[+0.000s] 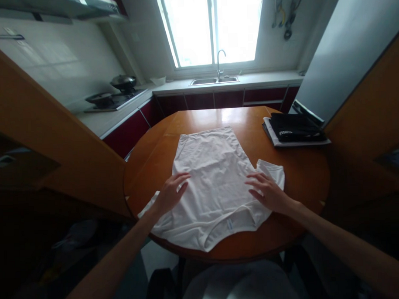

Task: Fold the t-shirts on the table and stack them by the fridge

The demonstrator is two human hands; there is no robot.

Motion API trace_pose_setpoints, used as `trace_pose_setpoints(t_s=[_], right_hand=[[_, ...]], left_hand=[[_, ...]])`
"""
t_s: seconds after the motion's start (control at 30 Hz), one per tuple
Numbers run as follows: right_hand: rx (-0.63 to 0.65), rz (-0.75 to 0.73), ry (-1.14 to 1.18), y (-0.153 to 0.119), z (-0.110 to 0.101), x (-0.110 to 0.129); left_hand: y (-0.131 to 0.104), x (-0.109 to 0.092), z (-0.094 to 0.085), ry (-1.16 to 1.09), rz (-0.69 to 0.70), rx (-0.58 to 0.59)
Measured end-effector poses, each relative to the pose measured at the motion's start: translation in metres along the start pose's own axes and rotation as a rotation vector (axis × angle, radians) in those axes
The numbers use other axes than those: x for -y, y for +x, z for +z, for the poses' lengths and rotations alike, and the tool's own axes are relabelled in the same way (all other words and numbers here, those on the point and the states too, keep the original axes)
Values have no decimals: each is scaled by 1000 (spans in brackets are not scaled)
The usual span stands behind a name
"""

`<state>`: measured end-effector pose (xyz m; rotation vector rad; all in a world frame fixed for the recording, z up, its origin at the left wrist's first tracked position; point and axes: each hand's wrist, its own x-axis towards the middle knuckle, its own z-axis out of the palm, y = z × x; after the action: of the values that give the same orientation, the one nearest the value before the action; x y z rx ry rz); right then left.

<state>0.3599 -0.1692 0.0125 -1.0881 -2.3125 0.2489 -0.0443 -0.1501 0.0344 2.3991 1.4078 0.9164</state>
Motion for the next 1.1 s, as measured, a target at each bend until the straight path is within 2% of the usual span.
trace_pose_setpoints(t_s=[0.07,0.17,0.23,0.3,0.4,0.5,0.6,0.67,0.73,0.77,0.83,0.87,0.93,1.0,1.1], right_hand=[[60,-51,-2,-22,0,13],[162,-142,19,-47,-3,34],[234,-197,23,-54,-7,41],[280,-221,19,-55,-11,44],[318,-248,39,-56,-16,46],[341,-262,92,-61,-18,53],[351,-226,190,-66,-18,57],[306,-174,238,-61,-17,52],[186,-91,210,-49,-16,36],[113,-38,158,-42,-15,24],[-2,77,1,-27,-12,-4],[-18,137,-90,-22,-11,-18],[21,274,-243,-21,-7,-43],[85,415,-347,-34,-1,-58],[75,569,-453,-66,9,-60]], left_hand=[[-17,-19,3,-16,60,84],[-46,-55,3,-133,175,338],[-60,-73,2,-178,236,494],[-68,-83,1,-168,267,572],[-77,-86,3,-126,301,581],[-87,-84,4,-80,335,541],[-95,-85,2,-92,340,536],[-94,-84,-3,-146,331,572],[-84,-78,-9,-187,285,553],[-76,-72,-12,-185,239,496],[-56,-52,-16,-121,127,305],[-47,-40,-17,-57,71,201],[-35,-14,-15,104,-18,77],[-38,9,-11,244,-97,32],[-66,31,-3,364,-221,-10]])
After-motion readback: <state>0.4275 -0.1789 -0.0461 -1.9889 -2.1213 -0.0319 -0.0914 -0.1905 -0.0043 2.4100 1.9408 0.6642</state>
